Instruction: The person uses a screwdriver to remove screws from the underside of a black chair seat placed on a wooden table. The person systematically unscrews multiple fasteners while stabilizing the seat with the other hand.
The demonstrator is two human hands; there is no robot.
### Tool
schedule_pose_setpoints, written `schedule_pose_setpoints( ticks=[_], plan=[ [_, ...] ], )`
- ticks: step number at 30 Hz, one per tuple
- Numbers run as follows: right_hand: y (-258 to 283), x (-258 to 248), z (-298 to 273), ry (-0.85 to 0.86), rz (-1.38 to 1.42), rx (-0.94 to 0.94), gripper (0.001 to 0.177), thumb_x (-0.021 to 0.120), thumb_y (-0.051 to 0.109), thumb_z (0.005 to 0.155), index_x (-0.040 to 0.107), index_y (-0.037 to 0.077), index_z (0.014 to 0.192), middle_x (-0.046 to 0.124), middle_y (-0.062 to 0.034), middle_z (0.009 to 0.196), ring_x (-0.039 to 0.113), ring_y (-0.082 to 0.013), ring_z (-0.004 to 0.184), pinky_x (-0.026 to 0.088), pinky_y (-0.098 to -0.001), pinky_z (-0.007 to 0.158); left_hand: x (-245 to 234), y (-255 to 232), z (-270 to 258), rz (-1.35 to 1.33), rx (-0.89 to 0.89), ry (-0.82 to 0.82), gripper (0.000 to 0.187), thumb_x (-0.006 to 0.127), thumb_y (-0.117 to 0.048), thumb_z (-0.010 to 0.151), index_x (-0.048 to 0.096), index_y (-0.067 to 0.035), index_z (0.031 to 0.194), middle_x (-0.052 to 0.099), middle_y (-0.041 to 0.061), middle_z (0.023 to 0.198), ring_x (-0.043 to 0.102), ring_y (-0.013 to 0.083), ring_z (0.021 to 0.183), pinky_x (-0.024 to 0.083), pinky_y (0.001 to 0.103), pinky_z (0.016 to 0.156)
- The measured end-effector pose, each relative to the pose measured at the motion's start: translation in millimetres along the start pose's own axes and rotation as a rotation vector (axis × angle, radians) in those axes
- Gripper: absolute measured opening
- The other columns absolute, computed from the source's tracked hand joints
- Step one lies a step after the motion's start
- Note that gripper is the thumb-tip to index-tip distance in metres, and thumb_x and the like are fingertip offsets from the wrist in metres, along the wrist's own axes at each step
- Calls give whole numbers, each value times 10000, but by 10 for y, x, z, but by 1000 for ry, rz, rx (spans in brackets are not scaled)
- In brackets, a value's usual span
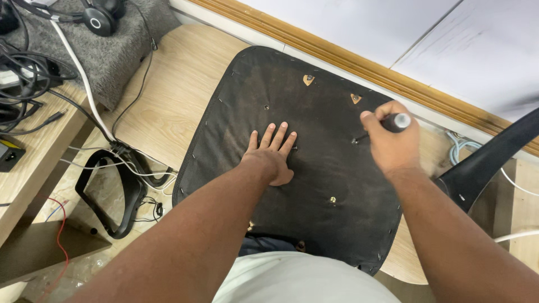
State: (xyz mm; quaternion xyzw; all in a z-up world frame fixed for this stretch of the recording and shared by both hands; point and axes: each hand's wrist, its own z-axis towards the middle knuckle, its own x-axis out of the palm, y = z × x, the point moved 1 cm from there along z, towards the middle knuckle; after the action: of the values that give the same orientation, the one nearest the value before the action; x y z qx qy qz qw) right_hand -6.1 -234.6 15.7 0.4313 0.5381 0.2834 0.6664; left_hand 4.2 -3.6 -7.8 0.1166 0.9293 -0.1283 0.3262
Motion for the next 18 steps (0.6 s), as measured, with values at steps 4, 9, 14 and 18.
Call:
schedule_pose_setpoints(
  ticks=[4,9,14,18],
  plan=[
    [0,121,56,34,106,49,272,749,163,952,538,109,790,619,1,760,586,-76,711,476,-248,675,-35,1,13,-16,-7,22,853,444,-368,998,-117,-304,1637,-252,-8,1710,-256,223,1562,-82,535,1277],
    [33,151,227,-116,262,251,251,761,189,961,542,107,870,599,-1,751,594,-98,702,448,-260,643,-10,4,61,5,-3,18,896,464,-276,966,-124,-274,1643,-254,9,1710,-251,244,1560,-74,549,1267],
    [69,-55,276,-110,516,112,239,715,138,974,535,77,1118,635,-6,990,643,-92,898,521,-236,787,-241,-326,110,-400,34,-113,844,552,-360,937,131,-130,1631,-11,104,1720,-26,307,1583,80,522,1280],
    [130,-172,319,-135,512,165,256,687,192,990,537,83,1165,656,-64,1019,622,-121,916,442,-269,756,-521,-914,37,-974,638,-632,680,523,-313,903,464,-41,1523,613,210,1431,578,345,1369,461,412,1158]
  ],
)
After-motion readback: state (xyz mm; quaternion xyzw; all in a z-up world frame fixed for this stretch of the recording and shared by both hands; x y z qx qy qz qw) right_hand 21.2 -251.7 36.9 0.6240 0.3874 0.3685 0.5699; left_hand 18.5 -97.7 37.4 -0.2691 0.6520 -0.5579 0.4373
